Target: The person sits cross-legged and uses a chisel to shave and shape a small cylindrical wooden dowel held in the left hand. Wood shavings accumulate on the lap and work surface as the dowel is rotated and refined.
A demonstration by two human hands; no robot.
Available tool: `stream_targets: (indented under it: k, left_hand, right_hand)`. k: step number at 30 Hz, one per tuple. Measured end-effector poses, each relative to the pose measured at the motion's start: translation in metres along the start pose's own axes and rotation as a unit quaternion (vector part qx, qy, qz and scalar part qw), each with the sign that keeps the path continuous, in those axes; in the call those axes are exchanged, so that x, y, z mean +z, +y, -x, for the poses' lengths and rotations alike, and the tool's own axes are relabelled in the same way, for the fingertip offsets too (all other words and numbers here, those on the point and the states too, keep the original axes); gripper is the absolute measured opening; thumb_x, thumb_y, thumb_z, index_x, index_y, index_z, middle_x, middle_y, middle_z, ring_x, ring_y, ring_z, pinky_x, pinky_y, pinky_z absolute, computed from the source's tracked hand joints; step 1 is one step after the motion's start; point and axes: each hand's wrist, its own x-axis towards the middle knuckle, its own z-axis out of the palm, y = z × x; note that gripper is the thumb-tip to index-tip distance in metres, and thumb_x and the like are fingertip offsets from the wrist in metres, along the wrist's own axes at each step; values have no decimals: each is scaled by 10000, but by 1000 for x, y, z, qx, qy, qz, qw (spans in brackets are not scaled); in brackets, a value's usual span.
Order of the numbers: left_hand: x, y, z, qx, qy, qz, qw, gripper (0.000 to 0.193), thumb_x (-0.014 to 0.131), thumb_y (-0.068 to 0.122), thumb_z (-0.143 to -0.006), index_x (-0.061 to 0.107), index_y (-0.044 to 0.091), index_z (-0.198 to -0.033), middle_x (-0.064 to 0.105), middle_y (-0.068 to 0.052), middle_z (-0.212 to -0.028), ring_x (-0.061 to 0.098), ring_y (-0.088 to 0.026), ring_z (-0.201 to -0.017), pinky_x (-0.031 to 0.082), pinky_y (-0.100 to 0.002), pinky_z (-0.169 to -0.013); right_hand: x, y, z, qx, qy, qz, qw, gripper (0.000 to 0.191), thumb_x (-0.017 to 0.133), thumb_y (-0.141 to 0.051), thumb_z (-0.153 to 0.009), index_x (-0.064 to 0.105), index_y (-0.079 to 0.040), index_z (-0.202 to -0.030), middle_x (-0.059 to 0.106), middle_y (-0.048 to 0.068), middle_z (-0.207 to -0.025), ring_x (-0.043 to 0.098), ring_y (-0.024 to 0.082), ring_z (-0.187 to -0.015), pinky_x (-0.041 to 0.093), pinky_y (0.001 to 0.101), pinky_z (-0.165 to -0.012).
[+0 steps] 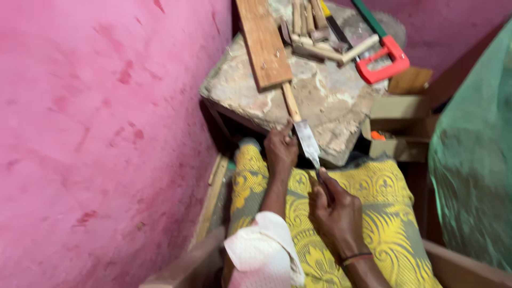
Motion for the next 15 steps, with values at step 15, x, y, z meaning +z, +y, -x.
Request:
stream_targets:
  k: [15]
  left_hand:
    - [-3, 3, 0, 2, -12, -17, 1000, 485, 713, -12, -820, 752, 132, -1281, 607, -238, -856, 664, -333, -778, 543, -425, -752]
  right_hand:
    - [3, -1, -14, 34, -10, 14, 999, 402, 617, -217, -921, 698, -5, -1252, 725, 277, -807, 776, 314, -774, 588, 405, -709]
